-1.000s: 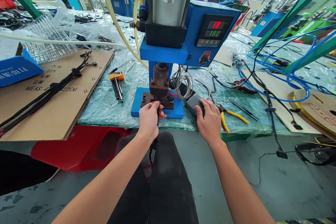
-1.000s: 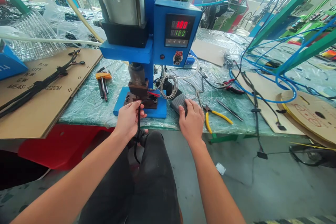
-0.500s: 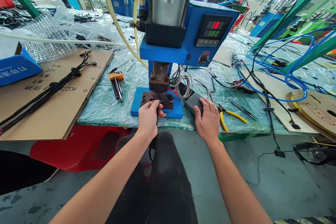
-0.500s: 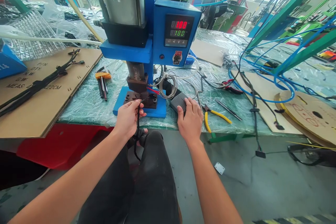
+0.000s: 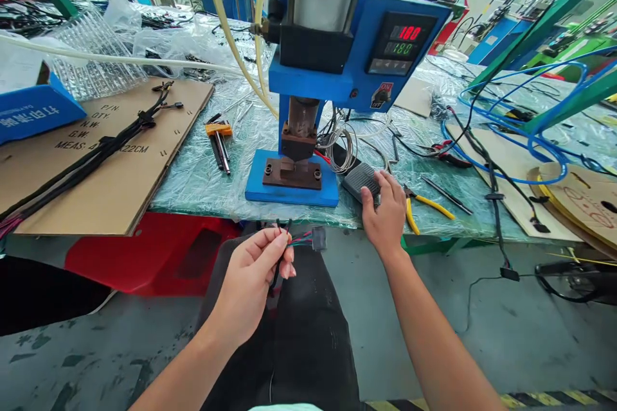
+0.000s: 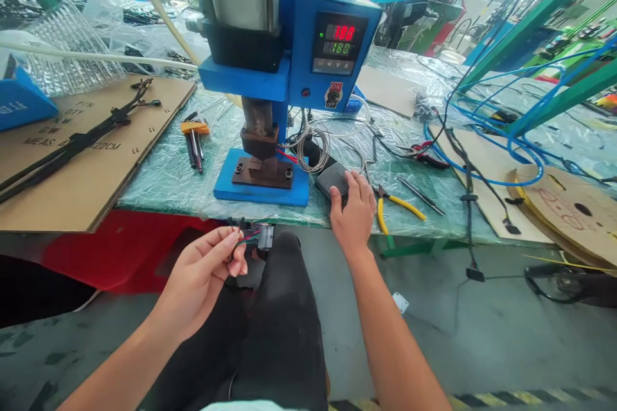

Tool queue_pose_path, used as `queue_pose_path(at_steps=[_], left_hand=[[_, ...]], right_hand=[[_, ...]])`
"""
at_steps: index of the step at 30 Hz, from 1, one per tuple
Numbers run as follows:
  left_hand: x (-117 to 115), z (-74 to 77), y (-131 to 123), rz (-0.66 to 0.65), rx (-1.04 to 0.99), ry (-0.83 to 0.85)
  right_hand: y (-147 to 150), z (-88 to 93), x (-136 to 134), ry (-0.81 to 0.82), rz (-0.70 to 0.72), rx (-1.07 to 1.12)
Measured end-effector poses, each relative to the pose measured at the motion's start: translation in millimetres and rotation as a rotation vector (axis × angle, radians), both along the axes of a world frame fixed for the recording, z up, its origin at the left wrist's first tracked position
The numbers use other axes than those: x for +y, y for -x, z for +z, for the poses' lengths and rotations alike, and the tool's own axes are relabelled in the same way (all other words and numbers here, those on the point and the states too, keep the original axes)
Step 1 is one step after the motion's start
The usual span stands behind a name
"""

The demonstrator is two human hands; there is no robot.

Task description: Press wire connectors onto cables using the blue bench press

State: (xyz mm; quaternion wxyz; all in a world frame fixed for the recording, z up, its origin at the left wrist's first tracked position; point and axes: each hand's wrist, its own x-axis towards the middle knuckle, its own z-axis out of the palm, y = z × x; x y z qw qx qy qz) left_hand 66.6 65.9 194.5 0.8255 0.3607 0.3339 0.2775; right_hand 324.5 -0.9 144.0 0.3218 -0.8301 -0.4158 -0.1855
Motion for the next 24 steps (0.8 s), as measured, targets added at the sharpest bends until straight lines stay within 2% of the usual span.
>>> queue_pose_path(at_steps=[3,5,6,9,12,16,24], left_hand=[[-11.3,1.1,17.6,-0.014,0.004,0.043],[-15.9,1.4,24.2,-0.024,0.011,0.046],[-17.5,1.4,26.3,-0.032,0.015,0.046],[-20.4,0.4,30.1,-0.049,0.028,0.038],[-21.5,-1.7,32.6,-0.068,0.039,0.006],[-22.9,-5.8,36.0,-0.104,0.037,-0.035],[-27.5,-8.1,37.7,-0.178,0.077,-0.134]], right_hand=[[31.2,17.9,-4.0,-0.181,0.056,0.145],[62.6,38.5,-8.3,-0.244,0.178,0.407],[78.8,50.1,-10.7,-0.214,0.275,0.571],[118.6,82.2,-17.5,0.023,0.576,0.964],[137.2,100.6,-21.5,0.113,0.696,1.154],[141.0,105.5,-22.8,0.153,0.688,1.175],[147.4,102.4,-25.0,0.28,0.578,1.011]])
